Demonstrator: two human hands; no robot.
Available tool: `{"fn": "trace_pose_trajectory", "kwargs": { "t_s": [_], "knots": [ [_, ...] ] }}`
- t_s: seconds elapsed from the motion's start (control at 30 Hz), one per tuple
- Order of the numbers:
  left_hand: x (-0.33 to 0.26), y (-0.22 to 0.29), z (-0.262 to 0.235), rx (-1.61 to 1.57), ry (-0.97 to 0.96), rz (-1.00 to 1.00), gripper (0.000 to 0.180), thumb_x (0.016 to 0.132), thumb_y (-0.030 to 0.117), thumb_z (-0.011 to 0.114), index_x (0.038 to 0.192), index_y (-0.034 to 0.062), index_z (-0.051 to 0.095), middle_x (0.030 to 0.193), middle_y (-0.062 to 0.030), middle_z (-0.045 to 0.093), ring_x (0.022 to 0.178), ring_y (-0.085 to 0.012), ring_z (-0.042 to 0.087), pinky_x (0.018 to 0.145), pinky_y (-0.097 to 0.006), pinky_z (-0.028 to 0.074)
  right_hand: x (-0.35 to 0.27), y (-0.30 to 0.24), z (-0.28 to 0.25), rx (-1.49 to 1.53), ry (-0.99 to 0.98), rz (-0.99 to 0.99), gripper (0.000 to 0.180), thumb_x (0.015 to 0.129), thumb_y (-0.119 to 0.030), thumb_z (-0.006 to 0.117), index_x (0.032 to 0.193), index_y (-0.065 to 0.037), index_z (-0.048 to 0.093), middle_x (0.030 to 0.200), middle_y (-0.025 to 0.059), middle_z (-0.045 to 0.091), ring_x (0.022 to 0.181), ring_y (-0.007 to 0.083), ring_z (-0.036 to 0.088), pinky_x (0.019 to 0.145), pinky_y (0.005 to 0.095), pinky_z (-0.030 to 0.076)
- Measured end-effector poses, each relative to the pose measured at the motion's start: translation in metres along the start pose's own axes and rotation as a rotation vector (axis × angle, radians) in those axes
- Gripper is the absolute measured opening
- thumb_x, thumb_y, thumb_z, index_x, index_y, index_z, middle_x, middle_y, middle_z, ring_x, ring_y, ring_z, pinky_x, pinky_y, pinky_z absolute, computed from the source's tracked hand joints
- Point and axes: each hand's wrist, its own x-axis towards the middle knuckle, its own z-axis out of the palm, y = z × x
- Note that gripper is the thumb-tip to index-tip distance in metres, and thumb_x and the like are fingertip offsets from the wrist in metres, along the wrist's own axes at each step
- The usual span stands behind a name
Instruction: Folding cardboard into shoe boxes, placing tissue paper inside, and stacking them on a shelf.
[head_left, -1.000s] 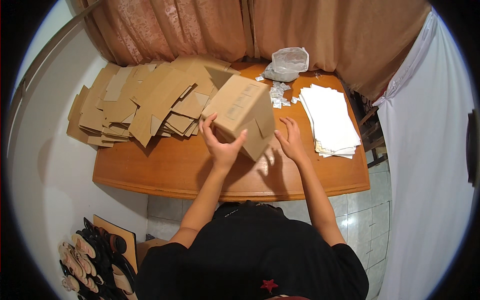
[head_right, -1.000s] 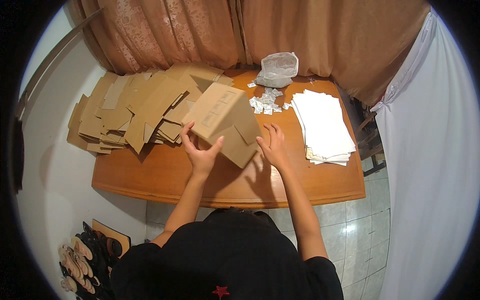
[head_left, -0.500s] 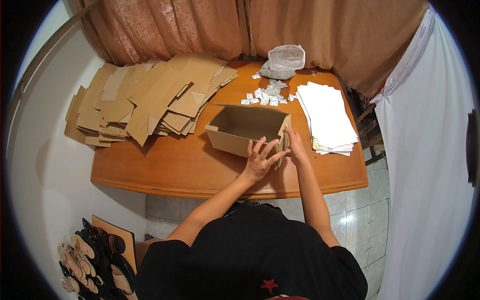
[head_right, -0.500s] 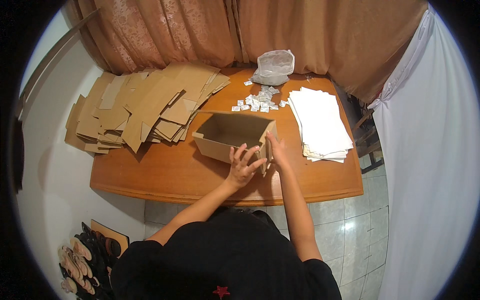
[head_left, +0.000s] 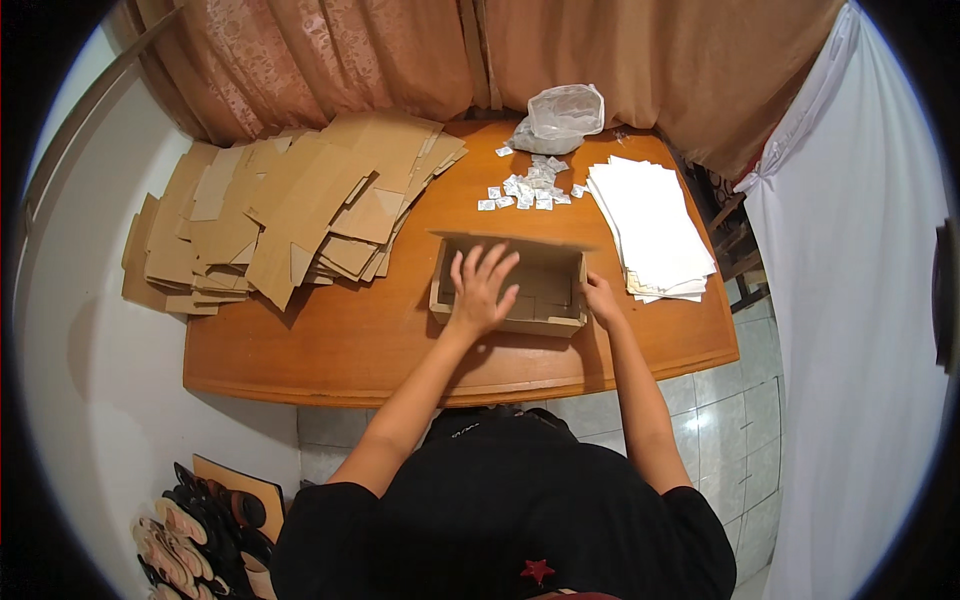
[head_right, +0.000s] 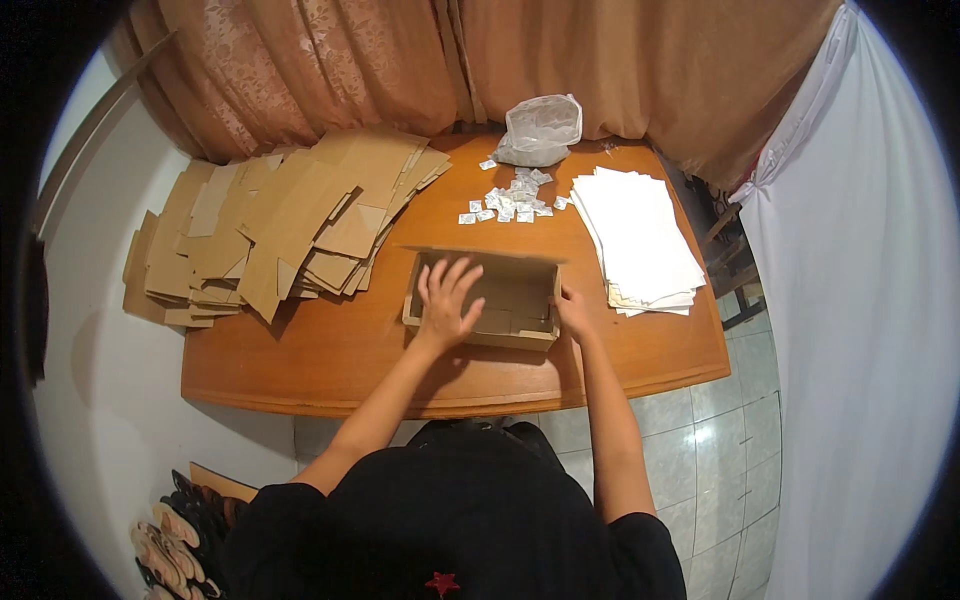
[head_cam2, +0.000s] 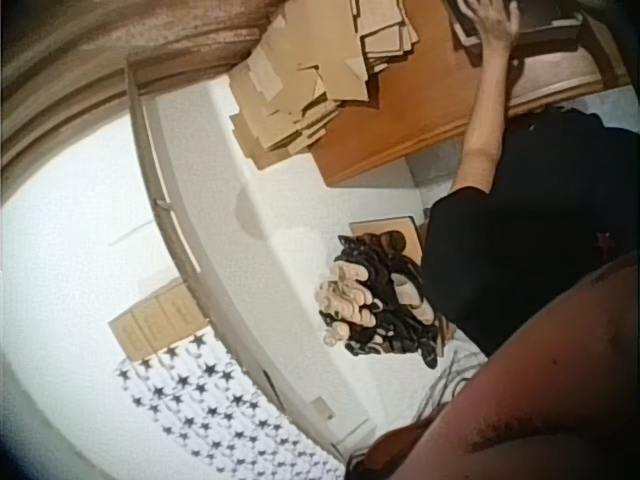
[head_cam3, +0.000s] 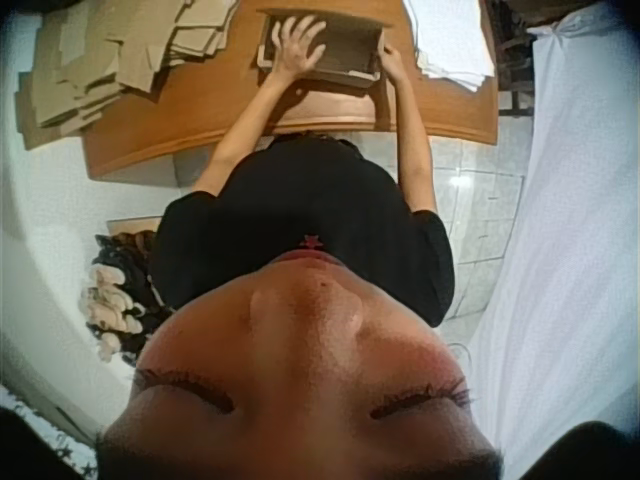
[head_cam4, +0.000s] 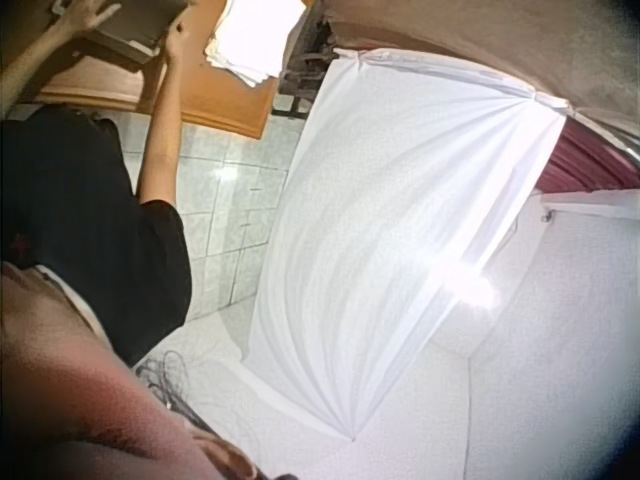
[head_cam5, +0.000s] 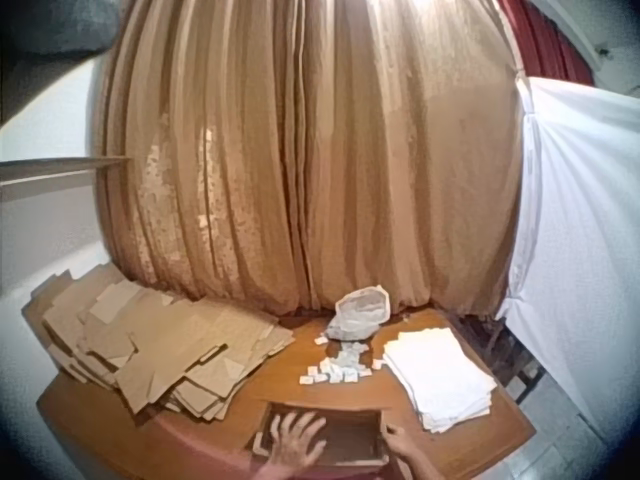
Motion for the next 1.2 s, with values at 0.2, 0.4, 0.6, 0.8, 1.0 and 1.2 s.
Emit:
{"fn": "trace_pose_trajectory", "kwargs": {
  "t_s": [0.2,0.4,0.6,0.8,1.0,1.2],
  "knots": [
    [0.043,-0.054,0.003,0.118,-0.313,-0.213,0.061,0.077,0.032,0.061,0.132,0.0180,0.038,0.142,-0.0062,0.028,0.133,-0.0331,0.017,0.103,-0.061,0.010,0.008,-0.011,0.004,-0.441,0.076,-0.140,0.037,0.078,-0.007,0.049,0.113,0.001,0.054,0.097,0.0107,0.061,0.087,0.0195,0.056,0.079,0.0298,0.043],
    [0.032,-0.095,0.023,0.160,-0.741,-0.272,0.060,0.078,0.033,0.061,0.132,0.0253,0.038,0.139,-0.0059,0.034,0.132,-0.0326,0.021,0.102,-0.063,0.009,0.007,-0.011,0.020,-0.730,0.262,-0.111,0.038,0.079,-0.013,0.049,0.116,-0.003,0.053,0.102,0.0207,0.060,0.094,0.0304,0.059,0.083,0.0350,0.044],
    [0.036,-0.085,0.022,0.086,-0.734,-0.279,0.063,0.076,0.032,0.064,0.132,0.0183,0.038,0.141,-0.0124,0.030,0.133,-0.0349,0.017,0.100,-0.066,0.006,-0.001,-0.013,0.028,-0.567,0.350,-0.114,0.037,0.083,-0.020,0.052,0.115,-0.002,0.052,0.104,0.0206,0.060,0.095,0.0295,0.059,0.083,0.0357,0.044],
    [0.057,-0.037,0.036,-0.126,-0.611,-0.189,0.062,0.076,0.032,0.064,0.130,0.0132,0.040,0.141,-0.0207,0.023,0.134,-0.0365,0.010,0.099,-0.065,0.005,-0.002,-0.010,0.014,-0.172,0.492,-0.263,0.033,0.087,-0.022,0.052,0.111,0.000,0.054,0.095,0.0156,0.061,0.085,0.0230,0.059,0.075,0.0344,0.047],
    [0.075,0.041,0.073,-0.289,-0.592,-0.039,0.048,0.076,0.028,0.062,0.120,0.0135,0.048,0.139,-0.0194,0.025,0.134,-0.0360,0.009,0.100,-0.064,0.006,-0.001,0.023,-0.091,-0.680,0.765,-0.386,0.033,0.075,-0.015,0.061,0.106,-0.004,0.057,0.102,0.0160,0.057,0.096,0.0321,0.054,0.083,0.0402,0.043],
    [0.091,0.095,0.131,-0.655,-0.451,0.083,0.040,0.075,0.020,0.062,0.112,0.0080,0.053,0.136,-0.0226,0.030,0.133,-0.0426,0.012,0.104,-0.052,0.020,-0.009,0.006,-0.152,-0.979,0.607,-0.250,0.046,0.066,-0.019,0.070,0.110,-0.013,0.058,0.117,0.0089,0.051,0.110,0.0291,0.045,0.090,0.0456,0.038]
  ]
}}
